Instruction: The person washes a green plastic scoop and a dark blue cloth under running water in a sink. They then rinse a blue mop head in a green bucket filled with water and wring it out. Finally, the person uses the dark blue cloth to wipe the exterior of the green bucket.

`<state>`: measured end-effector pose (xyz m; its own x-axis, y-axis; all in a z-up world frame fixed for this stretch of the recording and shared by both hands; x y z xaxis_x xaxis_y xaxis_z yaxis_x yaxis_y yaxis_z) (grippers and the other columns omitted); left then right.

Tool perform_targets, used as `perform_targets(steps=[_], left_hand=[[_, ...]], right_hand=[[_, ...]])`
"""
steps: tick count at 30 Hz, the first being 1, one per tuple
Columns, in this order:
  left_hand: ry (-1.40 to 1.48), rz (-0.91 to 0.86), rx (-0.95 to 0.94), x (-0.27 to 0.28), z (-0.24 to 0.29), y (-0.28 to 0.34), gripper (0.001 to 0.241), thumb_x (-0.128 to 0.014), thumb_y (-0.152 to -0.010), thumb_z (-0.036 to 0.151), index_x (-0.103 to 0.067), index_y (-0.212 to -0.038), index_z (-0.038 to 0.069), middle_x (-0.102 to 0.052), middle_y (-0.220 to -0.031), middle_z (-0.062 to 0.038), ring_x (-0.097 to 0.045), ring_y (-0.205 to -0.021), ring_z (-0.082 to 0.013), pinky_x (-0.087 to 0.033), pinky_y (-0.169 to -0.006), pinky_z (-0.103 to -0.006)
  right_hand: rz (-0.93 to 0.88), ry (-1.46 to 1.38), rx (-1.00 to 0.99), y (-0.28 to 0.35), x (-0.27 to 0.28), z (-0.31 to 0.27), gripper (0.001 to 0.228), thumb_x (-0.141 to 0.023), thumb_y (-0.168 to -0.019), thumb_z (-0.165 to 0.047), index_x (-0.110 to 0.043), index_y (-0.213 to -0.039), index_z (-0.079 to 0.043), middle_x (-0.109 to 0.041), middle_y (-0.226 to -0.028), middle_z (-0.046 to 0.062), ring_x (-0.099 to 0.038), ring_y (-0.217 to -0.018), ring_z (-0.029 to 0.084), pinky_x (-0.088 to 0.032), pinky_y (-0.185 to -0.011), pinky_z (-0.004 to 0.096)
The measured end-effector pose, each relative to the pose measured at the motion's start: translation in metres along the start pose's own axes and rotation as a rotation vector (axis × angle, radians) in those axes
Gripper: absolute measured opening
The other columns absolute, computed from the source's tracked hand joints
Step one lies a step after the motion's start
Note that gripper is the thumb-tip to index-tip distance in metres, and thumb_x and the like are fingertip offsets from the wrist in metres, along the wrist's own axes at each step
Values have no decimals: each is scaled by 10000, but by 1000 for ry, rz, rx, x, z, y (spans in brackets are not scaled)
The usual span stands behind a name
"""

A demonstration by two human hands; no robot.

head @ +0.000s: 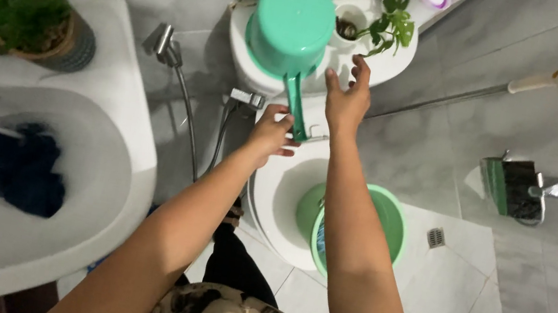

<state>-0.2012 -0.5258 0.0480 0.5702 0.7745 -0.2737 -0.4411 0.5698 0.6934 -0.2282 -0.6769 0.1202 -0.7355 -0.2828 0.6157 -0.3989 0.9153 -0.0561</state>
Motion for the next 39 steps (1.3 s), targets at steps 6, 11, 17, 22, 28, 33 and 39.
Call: perform_targets(steps=[6, 11, 17, 22, 28, 33, 39], left_hand=[[-47, 48, 14, 13, -6, -11, 434, -508, -1049, 177, -370, -1460, 160, -721, -1103, -194, -774, -892, -320, -670, -685, -467], [-120, 10, -14, 12, 22, 10, 547, -563, -993, 125, -368, -1504, 133, -681, -1188, -220, -757, -980, -321, -667, -731, -461], [-187, 31, -58, 8, 23, -2, 430, -550, -1026, 170, -448, -1444, 157, -722, -1045, -179, -780, -866, -285, -671, -664, -393], [-167, 59, -60, 8, 22, -18, 343, -526, -1047, 179, -509, -1388, 141, -738, -989, -165, -778, -794, -254, -661, -624, -338], [-154, 79, -71, 16, 23, -29, 273, -518, -1056, 189, -585, -1317, 147, -761, -967, -152, -782, -783, -230, -662, -635, -341], [-191, 93, -82, 37, 7, -39, 303, -529, -1034, 148, -629, -1320, 139, -771, -1017, -122, -769, -841, -198, -650, -670, -323], [-138, 257, -412, 122, 40, 51, 254, -625, -990, 153, -706, -1227, 110, -751, -949, -136, -747, -816, -205, -631, -686, -309]], right_hand=[[-70, -10, -202, -50, -37, 21, 792, -874, -830, -510, -545, -1465, -171, -598, -1456, 164, -612, -1302, 392, -505, -1112, 510], [-80, -191, -194, -66, -47, 21, 995, -884, -875, -383, -268, -1631, -187, -425, -1606, 188, -540, -1361, 475, -492, -1158, 537], [22, -205, -189, -99, -55, 47, 934, -963, -809, -268, -406, -1559, -261, -516, -1554, 54, -746, -1098, 396, -673, -958, 427], [114, -101, -208, -112, -61, 31, 849, -941, -794, -271, -462, -1493, -225, -664, -1358, 111, -771, -1026, 340, -671, -911, 453], [39, -20, -190, -99, -80, 44, 710, -781, -836, -136, -488, -1483, -147, -761, -1164, 176, -729, -1100, 368, -601, -916, 508], [-101, -206, -112, -61, -65, 50, 792, -585, -875, 142, -292, -1593, -16, -442, -1553, 259, -592, -1324, 322, -533, -1111, 479], [-32, -242, 121, 40, -44, -38, 503, -535, -947, 133, -563, -1426, -19, -582, -1373, 349, -649, -1184, 468, -553, -1052, 528]])
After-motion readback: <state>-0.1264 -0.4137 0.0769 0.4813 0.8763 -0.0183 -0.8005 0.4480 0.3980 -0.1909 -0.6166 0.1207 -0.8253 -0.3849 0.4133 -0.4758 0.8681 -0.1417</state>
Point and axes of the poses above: each hand's wrist, its own y-axis away from the middle knuckle, its own x-axis out of the back of the hand, z = x × y, the point moved 1 cm from there along -y, towards the middle knuckle
